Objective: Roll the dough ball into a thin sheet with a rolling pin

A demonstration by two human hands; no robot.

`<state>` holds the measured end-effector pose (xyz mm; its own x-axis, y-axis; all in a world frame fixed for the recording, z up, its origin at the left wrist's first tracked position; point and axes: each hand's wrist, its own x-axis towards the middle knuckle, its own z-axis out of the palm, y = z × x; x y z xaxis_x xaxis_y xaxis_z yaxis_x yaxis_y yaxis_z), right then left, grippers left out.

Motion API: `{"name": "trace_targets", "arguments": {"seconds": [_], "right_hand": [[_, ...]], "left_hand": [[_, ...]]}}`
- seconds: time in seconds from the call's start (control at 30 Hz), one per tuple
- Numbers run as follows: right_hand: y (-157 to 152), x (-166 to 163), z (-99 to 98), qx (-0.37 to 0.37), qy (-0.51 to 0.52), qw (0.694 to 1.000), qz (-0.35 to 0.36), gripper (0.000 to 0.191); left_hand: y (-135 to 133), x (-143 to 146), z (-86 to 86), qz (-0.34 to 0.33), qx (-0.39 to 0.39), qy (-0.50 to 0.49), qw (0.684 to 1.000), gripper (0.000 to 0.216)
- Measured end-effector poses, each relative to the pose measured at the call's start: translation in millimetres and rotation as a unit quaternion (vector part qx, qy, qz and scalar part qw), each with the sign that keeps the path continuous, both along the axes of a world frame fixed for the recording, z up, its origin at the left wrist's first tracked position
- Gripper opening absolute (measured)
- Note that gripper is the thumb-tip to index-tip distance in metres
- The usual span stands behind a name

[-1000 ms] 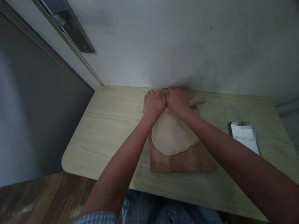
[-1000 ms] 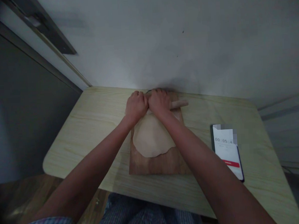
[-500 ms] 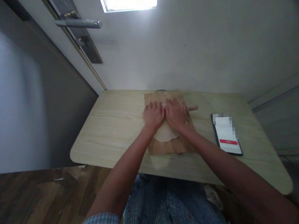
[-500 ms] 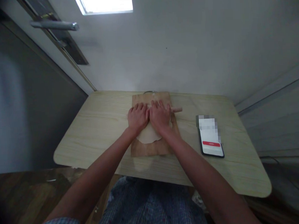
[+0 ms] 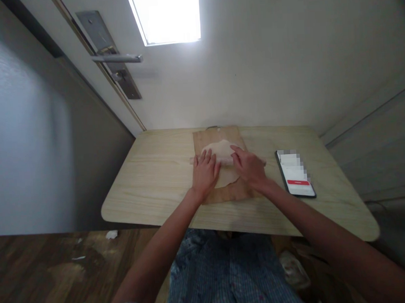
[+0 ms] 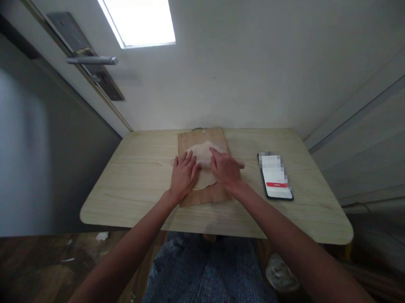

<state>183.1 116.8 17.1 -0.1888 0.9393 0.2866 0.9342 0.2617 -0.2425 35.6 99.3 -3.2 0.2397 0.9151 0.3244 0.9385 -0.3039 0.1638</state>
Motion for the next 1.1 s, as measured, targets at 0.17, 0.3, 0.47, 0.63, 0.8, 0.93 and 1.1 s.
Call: {"name": "trace_targets", "arguments": {"seconds": [0.17, 0.3, 0.47, 0.63, 0.8, 0.93, 1.1], "right_hand": [[1.7, 5.2, -5.6, -0.012, 0.003, 0.999, -0.029, 0.041], [0.5, 4.4, -19.8, -0.004, -0.026, 0.999, -0.037, 0.042], [6.6, 0.7, -29.1, 0.012, -0.029, 0.997, -0.066, 0.044], [21.6, 1.3, -25.6, -0.017, -0.025, 0.997, -0.07, 0.043], [43.2, 4.1, -22.9, -0.048, -0.033, 0.995, -0.08, 0.043], [58.5, 7.5, -20.3, -0.053, -0.038, 0.995, -0.076, 0.044], [73.8, 12.7, -15.3, -0.058, -0.028, 0.996, -0.062, 0.045]], "left_hand": [[3.9, 16.0, 13.7, 0.05, -0.041, 0.022, 0.998, 0.038], [18.2, 34.3, 14.6, 0.094, -0.032, 0.043, 0.994, 0.047], [32.2, 45.7, 5.1, 0.097, -0.018, 0.059, 0.993, 0.048], [48.5, 49.5, 3.0, 0.086, -0.014, 0.06, 0.994, 0.046], [71.1, 54.7, 4.0, 0.068, -0.027, 0.036, 0.997, 0.043], [89.0, 57.6, 5.5, 0.043, -0.05, 0.01, 0.998, 0.039], [110.4, 62.7, 7.9, 0.033, -0.081, -0.011, 0.996, 0.038]]}}
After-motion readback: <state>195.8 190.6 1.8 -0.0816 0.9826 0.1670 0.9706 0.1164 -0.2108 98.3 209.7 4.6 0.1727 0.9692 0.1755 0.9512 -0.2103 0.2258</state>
